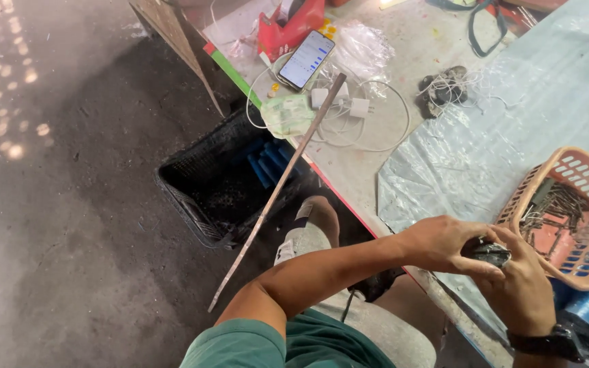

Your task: The person is manually inserting candle wicks into blue cylindrical molds at a workbench.

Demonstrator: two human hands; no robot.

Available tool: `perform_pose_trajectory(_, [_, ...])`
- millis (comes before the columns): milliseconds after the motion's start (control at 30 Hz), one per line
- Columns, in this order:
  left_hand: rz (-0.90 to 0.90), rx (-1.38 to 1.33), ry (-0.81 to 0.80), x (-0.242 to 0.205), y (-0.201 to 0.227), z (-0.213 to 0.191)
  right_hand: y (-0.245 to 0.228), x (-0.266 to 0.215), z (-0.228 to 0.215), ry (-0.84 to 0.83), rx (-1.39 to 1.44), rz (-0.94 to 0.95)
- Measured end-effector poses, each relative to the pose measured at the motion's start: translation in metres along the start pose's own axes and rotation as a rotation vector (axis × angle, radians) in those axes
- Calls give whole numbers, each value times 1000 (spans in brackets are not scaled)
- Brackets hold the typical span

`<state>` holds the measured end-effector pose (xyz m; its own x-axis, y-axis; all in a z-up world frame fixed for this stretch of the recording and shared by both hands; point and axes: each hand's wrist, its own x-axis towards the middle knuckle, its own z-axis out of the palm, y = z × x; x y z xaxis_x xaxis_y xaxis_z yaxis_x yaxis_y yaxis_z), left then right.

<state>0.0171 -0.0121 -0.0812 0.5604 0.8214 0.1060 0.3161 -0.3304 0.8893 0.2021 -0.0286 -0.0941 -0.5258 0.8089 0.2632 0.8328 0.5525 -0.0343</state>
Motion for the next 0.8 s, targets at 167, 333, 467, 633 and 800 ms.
perform_pose_trajectory(167, [-20, -12, -9, -3, 3, -9, -18, -5, -8, 86, -58, 73])
perform_pose_trajectory(333, [32, -31, 15, -1, 2, -8, -31, -9, -21, 234, -31, 84])
perform_pose_trajectory(467, [112, -162, 20, 7, -24, -1, -39, 2, -26, 313, 299, 171])
perform_pose_trajectory(633, [-92, -579, -87, 3, -23, 0, -36, -7, -30, 290, 370, 270])
perform_pose_trajectory(800, [30, -542, -87, 5, -32, -12, -33, -2, -30, 333, 373, 275])
